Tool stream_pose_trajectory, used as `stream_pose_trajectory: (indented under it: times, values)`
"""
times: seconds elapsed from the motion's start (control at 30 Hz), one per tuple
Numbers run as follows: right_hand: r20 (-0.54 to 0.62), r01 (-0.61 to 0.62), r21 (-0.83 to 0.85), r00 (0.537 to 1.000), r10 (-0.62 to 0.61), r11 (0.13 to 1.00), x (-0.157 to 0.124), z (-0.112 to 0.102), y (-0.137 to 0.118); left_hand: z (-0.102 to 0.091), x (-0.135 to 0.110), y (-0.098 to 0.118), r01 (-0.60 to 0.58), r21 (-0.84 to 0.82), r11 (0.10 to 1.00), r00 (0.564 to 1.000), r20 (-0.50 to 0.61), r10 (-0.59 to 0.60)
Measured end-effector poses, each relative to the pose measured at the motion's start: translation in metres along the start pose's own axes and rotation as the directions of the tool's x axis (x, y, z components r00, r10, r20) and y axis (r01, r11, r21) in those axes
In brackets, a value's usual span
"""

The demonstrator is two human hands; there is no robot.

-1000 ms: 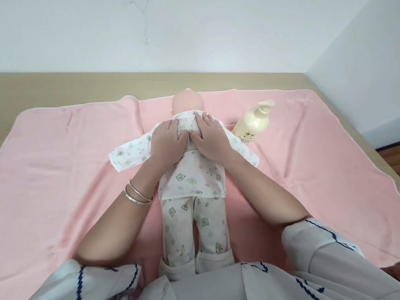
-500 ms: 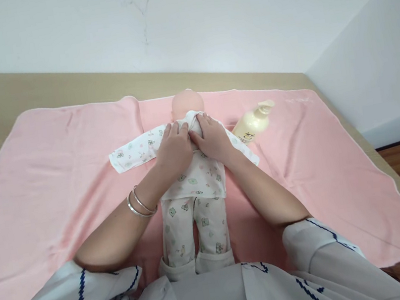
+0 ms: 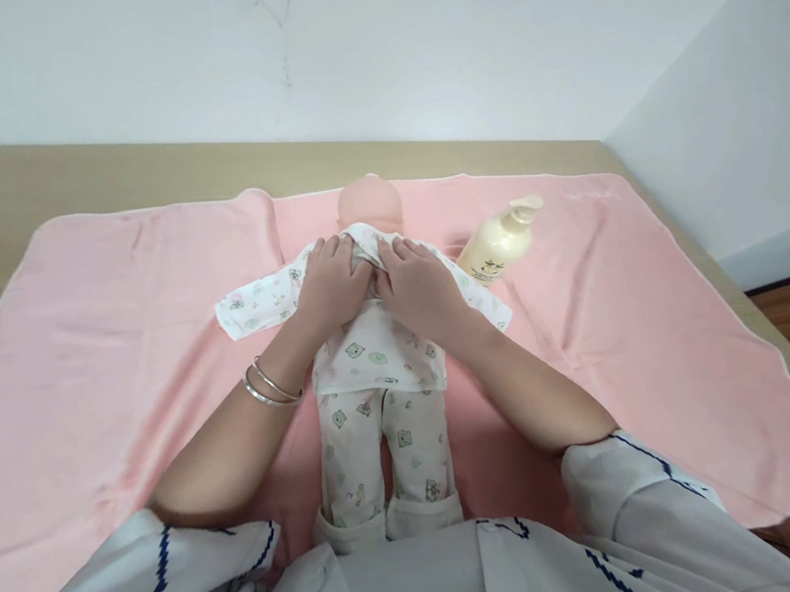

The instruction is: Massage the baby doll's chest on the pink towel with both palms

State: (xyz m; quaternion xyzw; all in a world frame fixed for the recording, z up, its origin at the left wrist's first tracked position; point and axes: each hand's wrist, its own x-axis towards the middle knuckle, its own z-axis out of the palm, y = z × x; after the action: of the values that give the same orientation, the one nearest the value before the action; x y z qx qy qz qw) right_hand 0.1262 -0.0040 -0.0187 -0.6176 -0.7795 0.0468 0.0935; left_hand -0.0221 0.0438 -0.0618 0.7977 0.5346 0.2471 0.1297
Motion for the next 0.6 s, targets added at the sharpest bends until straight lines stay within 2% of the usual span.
stream_pose_trajectory:
  times: [0.13,0.3,0.43,0.6]
  values:
    - [-0.018,-0.022,0.071,1.000,0.023,0.997,-0.007,-0.004,-0.007,-0.004,0.005,-0.005,0.044,0.009,0.999,0.999,0.012,-0.044]
    - [-0.006,-0.092,0.248,0.995,0.097,0.964,0.004,0.004,0.001,-0.008,0.010,-0.012,0.098,-0.014,0.995,0.992,0.084,-0.097]
    - [0.058,-0.162,0.261,0.987,0.152,0.952,0.016,0.011,0.010,-0.006,0.011,-0.015,0.102,-0.036,0.994,0.993,0.067,-0.099]
    - [0.081,-0.202,0.244,0.979,0.187,0.949,0.021,0.011,0.015,-0.006,0.011,-0.012,0.090,-0.006,0.996,0.993,0.083,-0.089]
